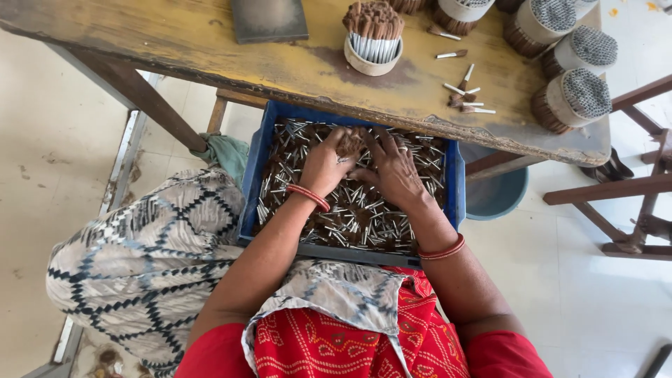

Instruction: The person sorts small white sticks into a container and applies a brown substance to a cylindrical brush by hand.

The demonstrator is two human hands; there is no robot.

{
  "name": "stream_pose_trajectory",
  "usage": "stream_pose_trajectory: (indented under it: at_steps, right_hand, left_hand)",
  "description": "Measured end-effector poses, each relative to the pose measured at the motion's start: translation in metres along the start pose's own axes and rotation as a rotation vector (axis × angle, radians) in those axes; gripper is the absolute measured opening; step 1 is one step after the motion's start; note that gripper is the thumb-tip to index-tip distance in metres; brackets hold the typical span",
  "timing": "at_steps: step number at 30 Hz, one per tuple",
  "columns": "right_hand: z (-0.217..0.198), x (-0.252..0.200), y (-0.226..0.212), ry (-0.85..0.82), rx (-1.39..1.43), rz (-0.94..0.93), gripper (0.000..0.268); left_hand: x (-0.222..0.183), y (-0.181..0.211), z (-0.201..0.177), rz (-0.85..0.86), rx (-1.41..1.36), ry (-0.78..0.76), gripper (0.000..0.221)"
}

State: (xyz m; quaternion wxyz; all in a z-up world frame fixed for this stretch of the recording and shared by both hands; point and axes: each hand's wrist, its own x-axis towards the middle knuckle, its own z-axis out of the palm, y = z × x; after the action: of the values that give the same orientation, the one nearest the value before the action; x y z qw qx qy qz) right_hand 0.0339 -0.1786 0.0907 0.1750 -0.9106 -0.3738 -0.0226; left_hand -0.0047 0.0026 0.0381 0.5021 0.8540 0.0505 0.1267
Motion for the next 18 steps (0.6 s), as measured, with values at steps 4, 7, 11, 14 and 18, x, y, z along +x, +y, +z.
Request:
stream_pose_trajectory:
  at_steps: [4, 7, 11, 14, 18]
  right_hand:
    - [-0.026, 0.005, -0.022, 0.092, 0.272, -0.081, 0.084]
    - [-0.029, 0.007, -0.023, 0.165, 0.369, -0.012, 0.056]
    - [-0.018, 0.009, -0.012, 0.286, 0.495, 0.125, 0.017]
    - [-0.013, 0.008, -0.002, 0.374, 0.720, 0.229, 0.010]
    - [-0.012, 0.006, 0.003, 0.285, 1.127, 0.326, 0.014]
  left_hand:
    - [-0.006, 0.022, -0.015, -0.004, -0.077, -0.088, 0.075]
    - [-0.005, 0.026, -0.019, 0.003, -0.082, -0.127, 0.089]
    - [-0.006, 0.024, -0.014, -0.033, -0.157, -0.211, 0.059]
    - [0.002, 0.006, -0.005, -0.306, -0.612, -0.320, 0.046]
    - [0.001, 0.014, -0.028, -0.622, -1.278, -0.388, 0.046]
